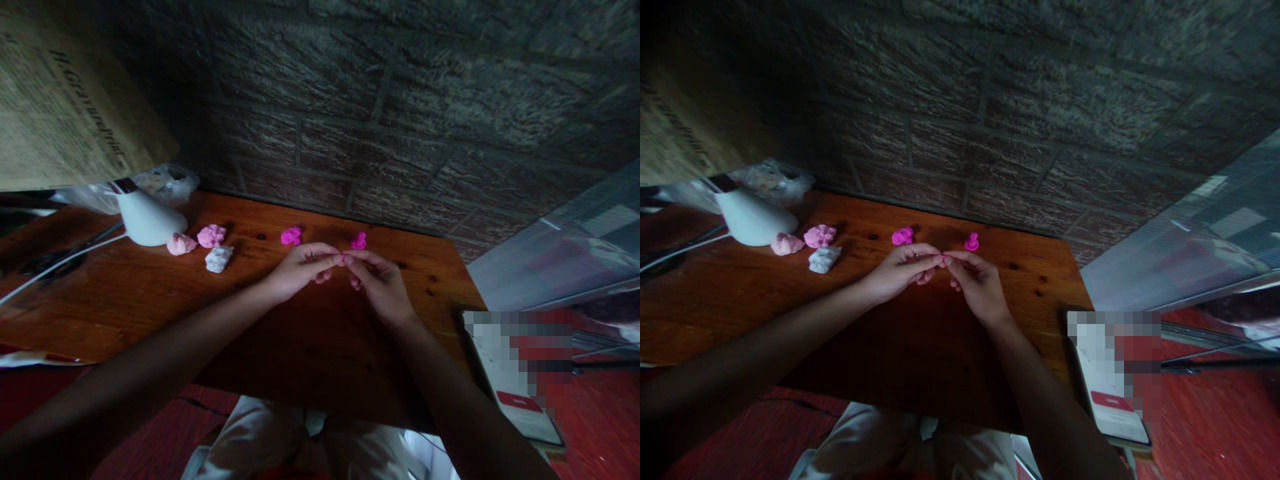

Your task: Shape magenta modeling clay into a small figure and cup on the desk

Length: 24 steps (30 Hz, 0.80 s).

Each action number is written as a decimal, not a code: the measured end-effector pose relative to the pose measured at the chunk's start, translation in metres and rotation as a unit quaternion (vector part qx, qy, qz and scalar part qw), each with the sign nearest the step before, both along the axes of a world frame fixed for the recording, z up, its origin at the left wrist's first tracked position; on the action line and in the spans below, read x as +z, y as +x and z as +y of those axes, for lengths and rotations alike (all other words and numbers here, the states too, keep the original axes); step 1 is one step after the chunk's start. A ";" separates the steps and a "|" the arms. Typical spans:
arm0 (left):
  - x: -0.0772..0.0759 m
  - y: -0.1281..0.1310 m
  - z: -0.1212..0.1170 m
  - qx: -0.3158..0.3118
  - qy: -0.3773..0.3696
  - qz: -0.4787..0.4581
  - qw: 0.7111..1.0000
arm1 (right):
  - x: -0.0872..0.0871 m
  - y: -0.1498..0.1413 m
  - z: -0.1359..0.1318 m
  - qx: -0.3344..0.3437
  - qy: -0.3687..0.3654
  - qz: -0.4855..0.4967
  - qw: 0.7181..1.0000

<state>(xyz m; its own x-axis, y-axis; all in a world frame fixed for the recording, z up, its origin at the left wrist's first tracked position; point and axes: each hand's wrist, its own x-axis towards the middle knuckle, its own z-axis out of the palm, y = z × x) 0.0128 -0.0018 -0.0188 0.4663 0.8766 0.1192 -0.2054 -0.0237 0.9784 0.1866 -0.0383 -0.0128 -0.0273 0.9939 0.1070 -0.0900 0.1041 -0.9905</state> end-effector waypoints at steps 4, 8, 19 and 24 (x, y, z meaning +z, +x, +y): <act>-0.001 -0.001 -0.001 0.002 0.014 0.015 1.000 | 0.002 0.001 0.001 -0.004 -0.010 0.016 1.000; -0.005 0.001 0.002 0.034 0.073 0.065 0.995 | 0.008 0.015 0.009 -0.088 -0.014 0.013 0.996; -0.015 0.057 0.063 0.165 0.233 0.211 0.935 | -0.001 0.060 0.071 -0.167 0.014 -0.111 0.980; -0.028 0.073 0.067 0.182 0.263 0.192 0.928 | -0.022 0.065 0.079 -0.189 0.046 -0.176 0.965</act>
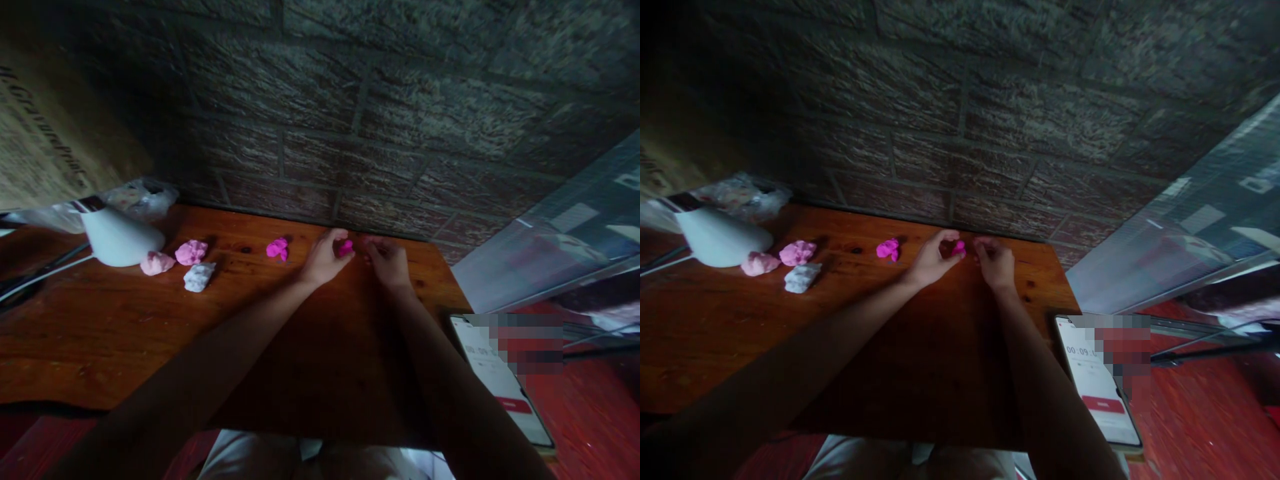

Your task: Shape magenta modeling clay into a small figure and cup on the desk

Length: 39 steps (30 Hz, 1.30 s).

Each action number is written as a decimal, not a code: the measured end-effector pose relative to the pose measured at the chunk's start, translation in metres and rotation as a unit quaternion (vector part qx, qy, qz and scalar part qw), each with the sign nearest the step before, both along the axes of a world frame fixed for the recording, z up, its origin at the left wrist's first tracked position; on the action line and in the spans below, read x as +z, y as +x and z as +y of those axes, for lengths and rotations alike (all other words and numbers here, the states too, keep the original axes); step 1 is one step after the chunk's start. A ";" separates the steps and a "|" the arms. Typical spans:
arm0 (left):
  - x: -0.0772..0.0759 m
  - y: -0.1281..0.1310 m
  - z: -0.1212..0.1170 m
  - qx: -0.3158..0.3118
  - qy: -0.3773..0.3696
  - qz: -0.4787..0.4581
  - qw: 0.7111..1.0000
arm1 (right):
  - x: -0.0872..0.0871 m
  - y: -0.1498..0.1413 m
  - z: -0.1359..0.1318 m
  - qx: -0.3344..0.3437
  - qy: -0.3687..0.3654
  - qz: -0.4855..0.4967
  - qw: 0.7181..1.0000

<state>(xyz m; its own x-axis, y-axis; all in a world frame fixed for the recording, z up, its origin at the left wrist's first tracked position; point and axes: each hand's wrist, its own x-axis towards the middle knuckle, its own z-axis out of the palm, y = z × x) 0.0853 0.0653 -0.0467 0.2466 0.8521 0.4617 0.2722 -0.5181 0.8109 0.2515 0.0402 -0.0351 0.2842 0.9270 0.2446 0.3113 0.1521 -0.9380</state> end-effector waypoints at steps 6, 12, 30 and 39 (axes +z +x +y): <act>0.002 0.001 -0.001 0.023 -0.007 0.028 0.999 | -0.007 -0.002 0.002 0.013 0.004 -0.075 0.997; 0.004 0.002 -0.001 0.022 -0.039 0.034 0.998 | -0.004 -0.005 0.005 0.033 0.018 -0.135 0.990; -0.002 0.003 0.003 0.015 -0.032 0.029 0.999 | 0.002 -0.004 -0.002 0.030 0.039 -0.173 0.984; -0.002 0.003 0.003 0.020 -0.036 0.037 0.998 | 0.000 -0.005 -0.001 0.033 0.026 -0.172 0.984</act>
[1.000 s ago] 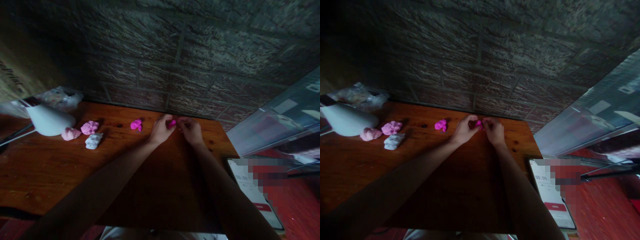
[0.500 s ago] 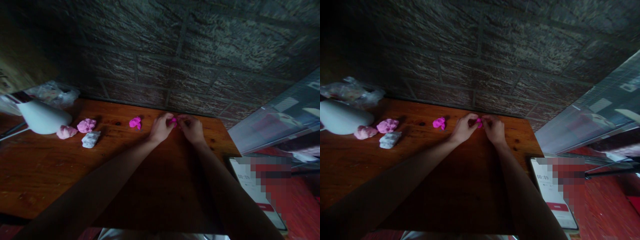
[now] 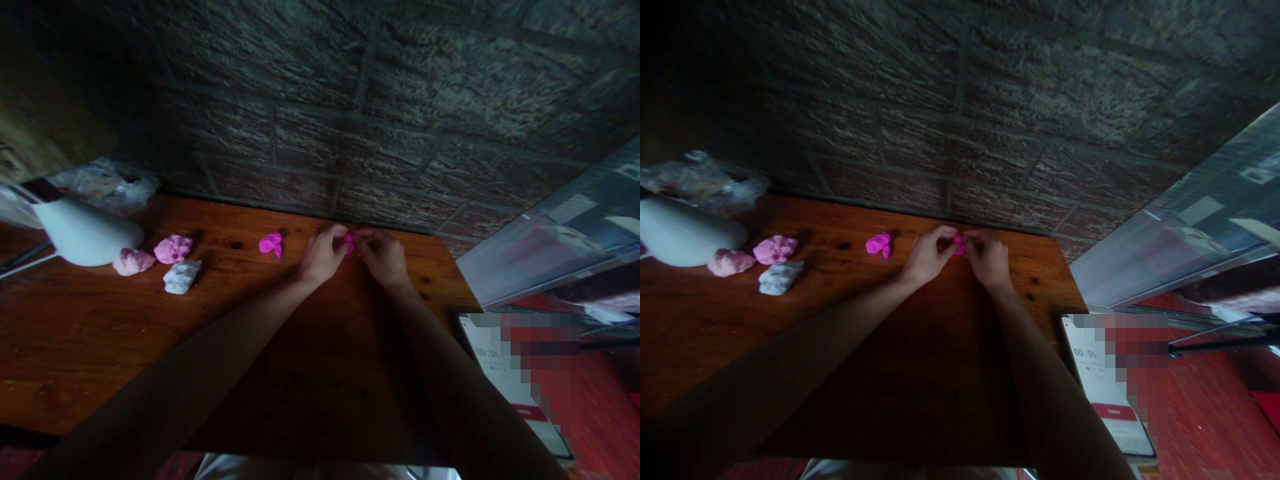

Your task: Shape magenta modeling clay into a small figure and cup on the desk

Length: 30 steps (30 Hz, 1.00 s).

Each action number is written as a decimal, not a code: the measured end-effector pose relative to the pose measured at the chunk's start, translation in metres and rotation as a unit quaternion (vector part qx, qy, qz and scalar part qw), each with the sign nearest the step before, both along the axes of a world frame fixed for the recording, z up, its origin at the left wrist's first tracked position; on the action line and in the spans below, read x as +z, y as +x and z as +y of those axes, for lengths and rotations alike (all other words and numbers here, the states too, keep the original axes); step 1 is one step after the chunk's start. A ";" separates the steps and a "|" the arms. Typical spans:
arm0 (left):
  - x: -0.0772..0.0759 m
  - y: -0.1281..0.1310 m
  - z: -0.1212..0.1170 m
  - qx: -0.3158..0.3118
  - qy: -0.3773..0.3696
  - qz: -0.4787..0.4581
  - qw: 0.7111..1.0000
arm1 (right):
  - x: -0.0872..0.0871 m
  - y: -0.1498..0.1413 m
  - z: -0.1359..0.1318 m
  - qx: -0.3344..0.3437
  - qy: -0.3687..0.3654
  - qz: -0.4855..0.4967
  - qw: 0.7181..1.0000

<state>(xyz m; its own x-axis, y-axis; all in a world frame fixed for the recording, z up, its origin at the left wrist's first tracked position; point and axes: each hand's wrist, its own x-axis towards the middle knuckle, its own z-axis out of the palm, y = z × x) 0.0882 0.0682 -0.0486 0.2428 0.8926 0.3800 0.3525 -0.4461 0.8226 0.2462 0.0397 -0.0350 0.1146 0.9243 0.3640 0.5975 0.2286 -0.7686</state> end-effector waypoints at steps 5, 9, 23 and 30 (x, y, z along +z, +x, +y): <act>0.000 0.000 0.000 -0.004 -0.005 0.004 1.000 | 0.000 -0.001 0.000 0.010 -0.004 0.005 1.000; 0.000 0.000 0.000 -0.006 -0.002 -0.002 1.000 | 0.002 -0.002 0.000 0.009 -0.012 -0.004 1.000; -0.003 0.001 0.002 -0.006 -0.004 -0.012 1.000 | -0.004 0.001 0.003 0.020 -0.043 0.038 0.998; -0.006 0.000 0.003 -0.006 0.001 -0.015 1.000 | -0.014 0.011 -0.002 0.055 -0.081 0.113 0.989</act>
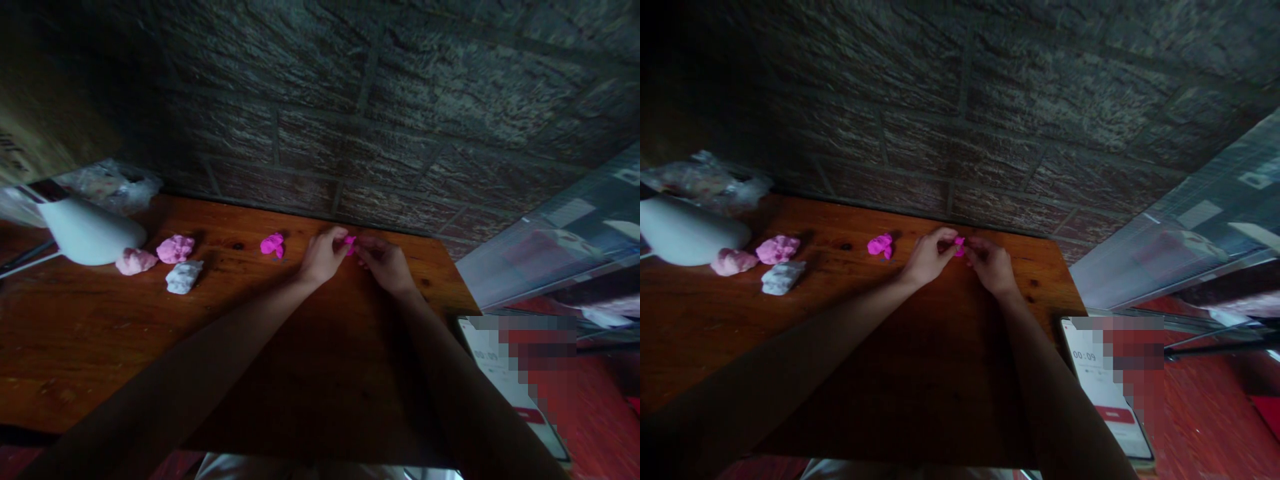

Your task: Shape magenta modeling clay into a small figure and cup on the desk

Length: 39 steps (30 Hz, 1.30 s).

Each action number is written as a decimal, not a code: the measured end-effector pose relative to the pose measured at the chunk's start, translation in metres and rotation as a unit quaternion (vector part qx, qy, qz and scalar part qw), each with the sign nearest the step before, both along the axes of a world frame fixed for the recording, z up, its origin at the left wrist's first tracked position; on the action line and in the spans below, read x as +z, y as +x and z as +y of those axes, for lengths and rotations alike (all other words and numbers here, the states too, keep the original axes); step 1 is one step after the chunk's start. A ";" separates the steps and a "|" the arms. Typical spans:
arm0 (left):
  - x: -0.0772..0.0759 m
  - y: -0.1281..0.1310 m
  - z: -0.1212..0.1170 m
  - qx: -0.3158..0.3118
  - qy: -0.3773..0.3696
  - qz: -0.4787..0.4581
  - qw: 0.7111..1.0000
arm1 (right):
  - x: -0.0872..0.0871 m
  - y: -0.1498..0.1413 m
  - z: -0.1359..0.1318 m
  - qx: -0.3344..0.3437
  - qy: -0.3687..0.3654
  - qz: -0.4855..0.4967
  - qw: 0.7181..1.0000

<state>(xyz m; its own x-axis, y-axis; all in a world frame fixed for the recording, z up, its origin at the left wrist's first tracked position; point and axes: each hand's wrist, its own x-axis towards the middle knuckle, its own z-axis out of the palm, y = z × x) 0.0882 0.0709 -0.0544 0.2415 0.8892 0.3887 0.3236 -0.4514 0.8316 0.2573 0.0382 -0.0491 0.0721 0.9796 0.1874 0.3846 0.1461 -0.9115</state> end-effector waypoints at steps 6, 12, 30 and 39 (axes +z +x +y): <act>0.001 -0.001 0.000 -0.002 -0.009 -0.003 1.000 | -0.007 -0.002 0.002 -0.033 0.017 0.002 0.999; 0.002 -0.001 0.001 -0.010 -0.021 -0.005 1.000 | -0.007 -0.003 0.004 -0.053 -0.005 0.010 0.999; 0.058 -0.126 -0.031 -0.154 0.018 0.400 0.903 | 0.029 -0.013 -0.013 -0.178 -0.005 0.136 0.974; 0.039 -0.111 -0.032 -0.183 0.093 0.350 0.914 | 0.039 -0.067 -0.058 0.055 0.028 -0.175 0.983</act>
